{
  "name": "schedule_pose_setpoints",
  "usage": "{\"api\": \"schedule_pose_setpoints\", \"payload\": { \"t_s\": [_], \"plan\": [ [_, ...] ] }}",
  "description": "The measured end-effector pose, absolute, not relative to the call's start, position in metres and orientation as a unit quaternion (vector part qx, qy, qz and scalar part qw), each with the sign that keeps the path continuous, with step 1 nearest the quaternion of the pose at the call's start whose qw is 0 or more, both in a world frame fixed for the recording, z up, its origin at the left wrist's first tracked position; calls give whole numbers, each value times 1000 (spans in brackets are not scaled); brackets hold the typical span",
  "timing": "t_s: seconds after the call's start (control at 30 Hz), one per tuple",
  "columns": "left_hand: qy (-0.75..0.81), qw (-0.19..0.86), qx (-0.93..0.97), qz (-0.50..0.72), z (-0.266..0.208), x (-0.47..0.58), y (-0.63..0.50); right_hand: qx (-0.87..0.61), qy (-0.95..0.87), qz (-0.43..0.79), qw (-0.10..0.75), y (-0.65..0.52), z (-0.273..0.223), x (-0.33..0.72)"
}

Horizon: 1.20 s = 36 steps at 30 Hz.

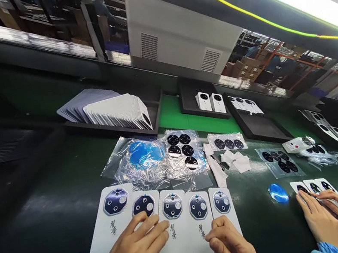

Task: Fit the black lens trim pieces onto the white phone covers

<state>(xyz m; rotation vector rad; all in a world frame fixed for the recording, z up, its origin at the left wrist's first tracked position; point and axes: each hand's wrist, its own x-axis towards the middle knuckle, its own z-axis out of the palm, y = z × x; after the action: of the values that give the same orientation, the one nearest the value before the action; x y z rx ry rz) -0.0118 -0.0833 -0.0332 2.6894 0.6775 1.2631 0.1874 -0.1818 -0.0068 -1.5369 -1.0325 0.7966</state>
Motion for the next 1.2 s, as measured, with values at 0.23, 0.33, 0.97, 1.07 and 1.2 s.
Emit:
{"api": "schedule_pose_setpoints", "payload": {
  "t_s": [0.23, 0.33, 0.97, 1.07, 1.2],
  "plan": [
    [194, -18, 910, 367, -38, -4, -80, -652, -410, 334, 544, -173, -11, 176],
    [201, -23, 914, 352, -39, -4, -77, -659, -365, 366, 546, -167, -9, 175],
    [178, -72, 921, 339, -32, 1, -76, -655, -596, 183, 426, -126, -19, 168],
    [181, -73, 922, 333, -33, 1, -77, -658, -635, 69, 400, -120, -26, 158],
    [190, -77, 923, 324, -35, 2, -78, -655, -661, -16, 364, -119, -34, 151]
  ]
}}
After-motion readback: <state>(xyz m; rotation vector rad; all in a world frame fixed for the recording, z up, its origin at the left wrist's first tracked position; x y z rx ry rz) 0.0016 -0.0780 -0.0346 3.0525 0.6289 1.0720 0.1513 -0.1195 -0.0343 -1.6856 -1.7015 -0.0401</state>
